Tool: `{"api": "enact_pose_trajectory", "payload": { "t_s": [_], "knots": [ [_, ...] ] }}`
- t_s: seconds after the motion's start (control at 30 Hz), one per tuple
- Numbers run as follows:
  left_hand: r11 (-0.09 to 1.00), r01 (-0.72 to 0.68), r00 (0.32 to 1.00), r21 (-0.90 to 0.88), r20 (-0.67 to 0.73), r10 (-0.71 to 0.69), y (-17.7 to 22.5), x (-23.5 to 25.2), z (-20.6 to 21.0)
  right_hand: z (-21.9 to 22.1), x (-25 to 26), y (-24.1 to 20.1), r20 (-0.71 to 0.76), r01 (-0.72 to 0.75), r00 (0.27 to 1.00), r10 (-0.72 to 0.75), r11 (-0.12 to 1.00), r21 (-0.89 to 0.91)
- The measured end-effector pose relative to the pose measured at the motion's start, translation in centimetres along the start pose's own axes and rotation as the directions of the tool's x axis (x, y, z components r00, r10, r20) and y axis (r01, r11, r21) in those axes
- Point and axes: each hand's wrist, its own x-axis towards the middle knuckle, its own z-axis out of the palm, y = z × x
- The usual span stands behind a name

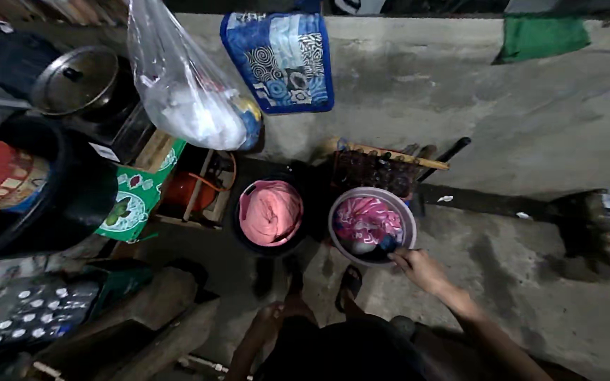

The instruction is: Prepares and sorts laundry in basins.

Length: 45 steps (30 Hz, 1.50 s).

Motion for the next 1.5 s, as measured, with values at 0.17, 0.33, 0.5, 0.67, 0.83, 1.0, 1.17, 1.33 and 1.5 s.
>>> {"api": "enact_pose_trajectory", "payload": {
  "t_s": [0.17, 0.33, 0.5, 0.67, 0.83, 1.0, 1.17, 1.33, 1.5],
  "knots": [
    [0.992, 0.031, 0.975, 0.120, 0.215, -0.057, -2.5, 4.5, -3.6, 5.9, 1.3, -1.0, -0.008, 0.036, 0.999, -0.035, 0.993, 0.113],
    [0.970, -0.055, 0.952, 0.235, 0.305, -0.020, -1.6, 10.0, -10.5, 11.3, 0.7, -4.3, 0.081, -0.306, 0.952, 0.295, 0.907, 0.291],
    [0.945, -0.167, 0.970, 0.280, 0.220, 0.106, 2.6, 16.4, -17.7, 14.5, -0.1, -6.5, 0.067, -0.356, 0.927, 0.368, 0.811, 0.464],
    [0.883, -0.299, 0.953, 0.361, 0.150, 0.262, 10.3, 21.5, -20.5, 16.6, -2.4, -5.6, 0.107, -0.469, 0.854, 0.510, 0.664, 0.582],
    [0.909, -0.299, 0.954, 0.292, 0.100, 0.282, 16.4, 24.7, -16.8, 16.2, -2.8, -0.9, 0.169, -0.617, 0.737, 0.654, 0.549, 0.564],
    [0.987, -0.151, 0.983, 0.058, 0.119, 0.143, 18.2, 28.8, -9.4, 12.2, -0.5, 7.0, 0.166, -0.649, 0.728, 0.665, 0.592, 0.478],
    [0.999, 0.038, 0.993, 0.000, 0.110, -0.038, 17.2, 34.0, -3.0, 9.2, 6.2, 15.8, 0.144, -0.621, 0.765, 0.627, 0.660, 0.424],
    [0.997, 0.025, 0.999, 0.068, 0.037, -0.028, 15.5, 38.9, 1.0, 8.0, 14.8, 22.7, 0.110, -0.614, 0.704, 0.702, 0.523, 0.591],
    [0.995, -0.008, 1.000, 0.099, 0.011, 0.007, 15.5, 41.6, 3.0, 8.6, 19.5, 25.6, 0.158, -0.559, 0.714, 0.682, 0.420, 0.714]
  ]
}}
